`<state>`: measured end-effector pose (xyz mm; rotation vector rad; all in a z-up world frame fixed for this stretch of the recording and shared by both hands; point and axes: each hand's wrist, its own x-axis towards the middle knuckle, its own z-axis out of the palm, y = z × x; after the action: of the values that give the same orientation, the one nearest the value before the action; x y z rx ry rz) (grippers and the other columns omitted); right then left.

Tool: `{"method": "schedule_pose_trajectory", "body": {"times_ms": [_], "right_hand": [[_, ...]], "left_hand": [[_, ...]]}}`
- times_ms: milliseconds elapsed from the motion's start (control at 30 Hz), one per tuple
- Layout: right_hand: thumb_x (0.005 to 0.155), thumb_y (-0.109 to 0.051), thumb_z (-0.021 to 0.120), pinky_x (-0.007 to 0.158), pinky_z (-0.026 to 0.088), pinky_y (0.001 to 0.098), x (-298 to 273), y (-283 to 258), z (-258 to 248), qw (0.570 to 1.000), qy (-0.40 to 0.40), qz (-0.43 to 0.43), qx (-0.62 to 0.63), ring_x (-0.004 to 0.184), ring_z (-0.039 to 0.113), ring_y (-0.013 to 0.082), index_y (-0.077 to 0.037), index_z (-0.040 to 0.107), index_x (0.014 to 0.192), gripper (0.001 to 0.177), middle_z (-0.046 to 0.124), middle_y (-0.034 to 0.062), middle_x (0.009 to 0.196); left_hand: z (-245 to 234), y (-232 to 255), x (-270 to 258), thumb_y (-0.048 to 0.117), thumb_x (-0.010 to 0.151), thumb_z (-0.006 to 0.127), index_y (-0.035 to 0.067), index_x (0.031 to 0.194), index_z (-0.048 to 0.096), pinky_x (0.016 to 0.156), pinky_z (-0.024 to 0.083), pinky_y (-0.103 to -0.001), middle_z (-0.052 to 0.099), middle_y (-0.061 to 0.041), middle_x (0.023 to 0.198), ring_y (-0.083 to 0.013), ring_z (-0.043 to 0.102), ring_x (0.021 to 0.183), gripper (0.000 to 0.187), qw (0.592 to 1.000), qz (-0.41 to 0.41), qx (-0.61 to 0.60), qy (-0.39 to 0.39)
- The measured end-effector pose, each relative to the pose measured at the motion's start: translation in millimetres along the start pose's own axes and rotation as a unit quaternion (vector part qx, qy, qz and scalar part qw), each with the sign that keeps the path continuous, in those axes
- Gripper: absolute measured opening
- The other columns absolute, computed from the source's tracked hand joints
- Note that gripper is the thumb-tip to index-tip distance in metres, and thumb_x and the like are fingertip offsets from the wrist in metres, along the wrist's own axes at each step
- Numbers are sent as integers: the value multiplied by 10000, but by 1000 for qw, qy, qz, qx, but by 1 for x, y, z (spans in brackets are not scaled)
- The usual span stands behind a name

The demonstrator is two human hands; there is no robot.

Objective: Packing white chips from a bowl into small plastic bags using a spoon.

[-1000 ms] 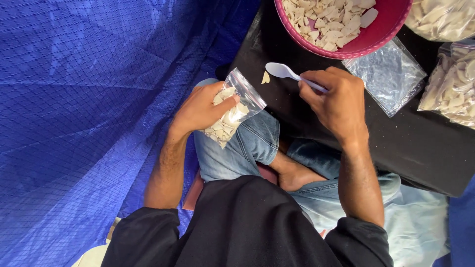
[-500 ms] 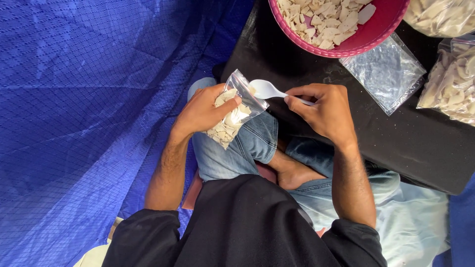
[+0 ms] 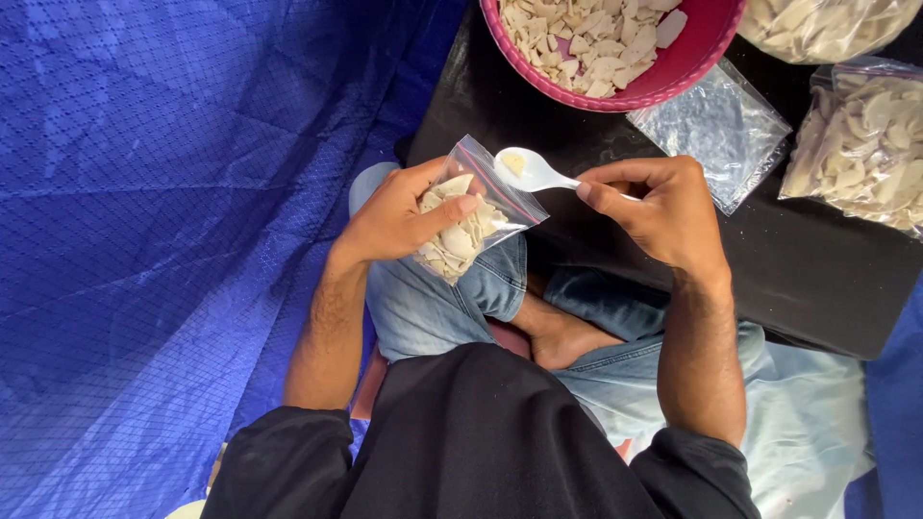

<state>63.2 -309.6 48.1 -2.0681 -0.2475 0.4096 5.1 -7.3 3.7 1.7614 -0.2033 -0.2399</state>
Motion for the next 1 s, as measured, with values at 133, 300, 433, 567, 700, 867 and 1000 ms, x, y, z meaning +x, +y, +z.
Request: {"method": "schedule_pose_trajectory", "body": {"times_ms": [133,300,433,567,700,867,1000], "right_hand": [[891,-69,784,514,358,230,-12,-16,-23,999,46,-12,-19,556,439,79,-51,806,1031,143,540,47,569],[958,60,787,469,278,217,-34,-57,-65,987,61,-80,-129,549,402,102,93,768,1099,146,608,88,712],[944,68,791,507,308,221,-57,-85,-74,984,75,-63,-149,580,423,114,87,770,1114,173,622,92,738],[914,81,830,474,307,241,-61,-88,-69,970,85,-108,-200,540,451,129,119,776,1070,169,652,118,730],[892,72,860,453,280,246,-60,-82,-58,955,99,-173,-218,518,459,131,106,797,1063,185,691,128,769],[926,103,869,510,275,251,-63,-76,-56,960,142,-170,-170,570,415,127,117,772,1160,253,634,104,767],[1018,147,762,681,386,209,-53,-44,-71,981,151,-120,-24,747,513,127,116,663,1168,183,631,128,936]], "left_hand": [[8,3,8,259,956,735,153,1095,737,714,564,-351,754,-93,810,-125,665,820,174,999,30,-17,-9],[33,-3,28,53,831,817,6,1152,646,859,554,-249,733,-89,1062,-135,684,913,367,988,91,-123,-24],[43,18,43,107,860,811,11,1146,668,692,538,-222,743,-62,925,-103,663,748,333,990,103,-94,-28],[51,18,54,195,933,735,7,1105,678,653,517,-227,733,-51,889,-97,628,719,261,988,120,-83,-44],[61,9,60,247,990,674,15,1155,680,637,461,-200,688,-12,885,-55,535,700,285,988,91,-114,-43],[65,1,62,211,1031,635,16,1208,650,755,512,-211,684,-46,1034,-82,597,840,264,976,98,-188,-53],[58,6,65,41,1001,658,22,1199,668,1070,526,-305,627,-126,1367,-200,638,1203,198,971,146,-188,-19]]}}
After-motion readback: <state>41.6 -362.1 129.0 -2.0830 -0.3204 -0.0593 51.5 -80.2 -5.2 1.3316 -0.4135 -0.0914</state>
